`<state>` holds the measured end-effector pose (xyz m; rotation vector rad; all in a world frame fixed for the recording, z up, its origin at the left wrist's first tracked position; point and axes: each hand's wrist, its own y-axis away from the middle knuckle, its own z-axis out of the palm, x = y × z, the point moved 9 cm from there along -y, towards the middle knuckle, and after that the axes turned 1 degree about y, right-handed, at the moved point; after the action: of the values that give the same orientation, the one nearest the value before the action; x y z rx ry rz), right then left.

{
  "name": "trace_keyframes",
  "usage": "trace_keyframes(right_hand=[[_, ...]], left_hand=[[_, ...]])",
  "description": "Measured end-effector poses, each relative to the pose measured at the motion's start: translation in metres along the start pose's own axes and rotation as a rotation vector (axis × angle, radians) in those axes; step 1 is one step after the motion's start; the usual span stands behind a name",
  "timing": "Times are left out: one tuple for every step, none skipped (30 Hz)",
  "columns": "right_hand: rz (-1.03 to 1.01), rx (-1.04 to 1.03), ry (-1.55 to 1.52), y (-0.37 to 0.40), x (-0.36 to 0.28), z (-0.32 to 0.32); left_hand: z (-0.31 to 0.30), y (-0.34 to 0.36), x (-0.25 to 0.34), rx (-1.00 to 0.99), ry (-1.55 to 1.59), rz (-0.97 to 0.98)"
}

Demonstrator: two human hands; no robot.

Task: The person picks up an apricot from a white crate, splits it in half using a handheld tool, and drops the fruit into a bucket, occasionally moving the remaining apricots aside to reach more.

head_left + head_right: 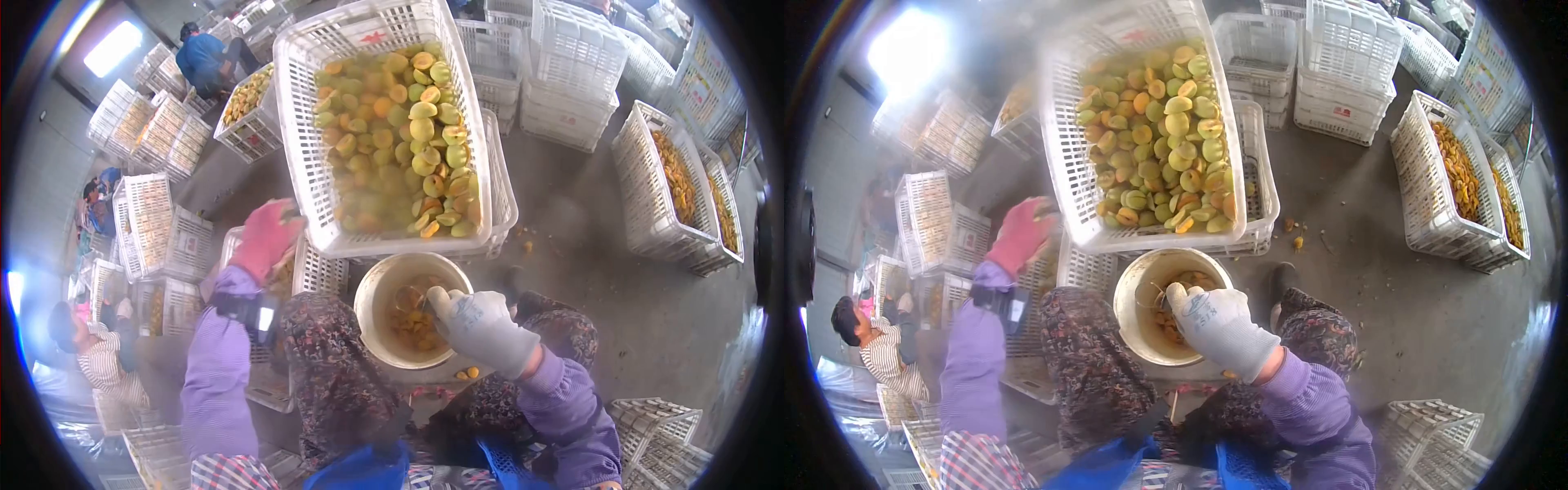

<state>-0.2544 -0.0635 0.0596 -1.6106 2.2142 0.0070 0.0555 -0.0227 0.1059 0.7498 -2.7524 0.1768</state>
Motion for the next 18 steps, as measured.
trace_keyframes(right_hand=[[0.021, -0.031, -0.005, 0.0, 0.001, 0.0], [0.041, -0.063, -0.009, -0.001, 0.003, 0.0], [0.066, -0.088, -0.007, -0.001, 0.005, 0.0], [0.09, -0.113, -0.006, -0.001, 0.007, 0.0], [0.114, -0.138, -0.007, -0.001, 0.009, 0.0], [0.12, -0.159, -0.005, -0.001, 0.009, -0.005], [0.127, -0.18, -0.004, -0.002, 0.008, -0.011], [0.133, -0.201, -0.004, -0.002, 0.009, -0.011], [0.142, -0.173, -0.02, -0.002, 0.012, -0.01], [0.151, -0.144, -0.034, 0.001, 0.013, -0.008], [0.163, -0.114, -0.048, 0.003, 0.015, -0.008], [0.157, -0.101, -0.066, 0.003, 0.016, -0.008], [0.148, -0.088, -0.084, 0.003, 0.016, -0.01], [0.132, -0.073, -0.101, 0.001, 0.015, -0.012], [0.137, -0.138, -0.071, -0.001, 0.014, -0.011], [0.142, -0.2, -0.038, -0.003, 0.013, -0.012], [0.149, -0.261, -0.005, -0.004, 0.011, -0.011], [0.141, -0.244, -0.003, -0.005, 0.01, -0.012]], left_hand=[[0.023, -0.009, 0.019, -0.14, 0.139, -0.061], [0.048, -0.019, 0.038, -0.281, 0.277, -0.122], [0.073, -0.038, 0.06, -0.263, 0.197, 0.109], [0.094, -0.046, 0.085, -0.333, 0.126, 0.138], [0.115, -0.053, 0.11, -0.402, 0.058, 0.172], [0.135, -0.061, 0.117, -0.434, 0.105, 0.091], [0.158, -0.071, 0.119, -0.442, 0.023, 0.099], [0.186, -0.08, 0.117, -0.451, -0.06, 0.108], [0.192, -0.081, 0.124, -0.459, -0.141, 0.117], [0.189, -0.08, 0.126, -0.408, -0.095, 0.106], [0.189, -0.079, 0.132, -0.415, -0.077, 0.168], [0.183, -0.078, 0.136, -0.421, -0.058, 0.231], [0.175, -0.074, 0.141, -0.423, -0.04, 0.291], [0.164, -0.07, 0.143, -0.412, -0.004, 0.3], [0.151, -0.066, 0.145, -0.397, 0.031, 0.308], [0.148, -0.068, 0.135, -0.371, 0.077, 0.282], [0.144, -0.069, 0.128, -0.345, 0.123, 0.257], [0.158, -0.078, 0.102, -0.312, 0.179, 0.199]])
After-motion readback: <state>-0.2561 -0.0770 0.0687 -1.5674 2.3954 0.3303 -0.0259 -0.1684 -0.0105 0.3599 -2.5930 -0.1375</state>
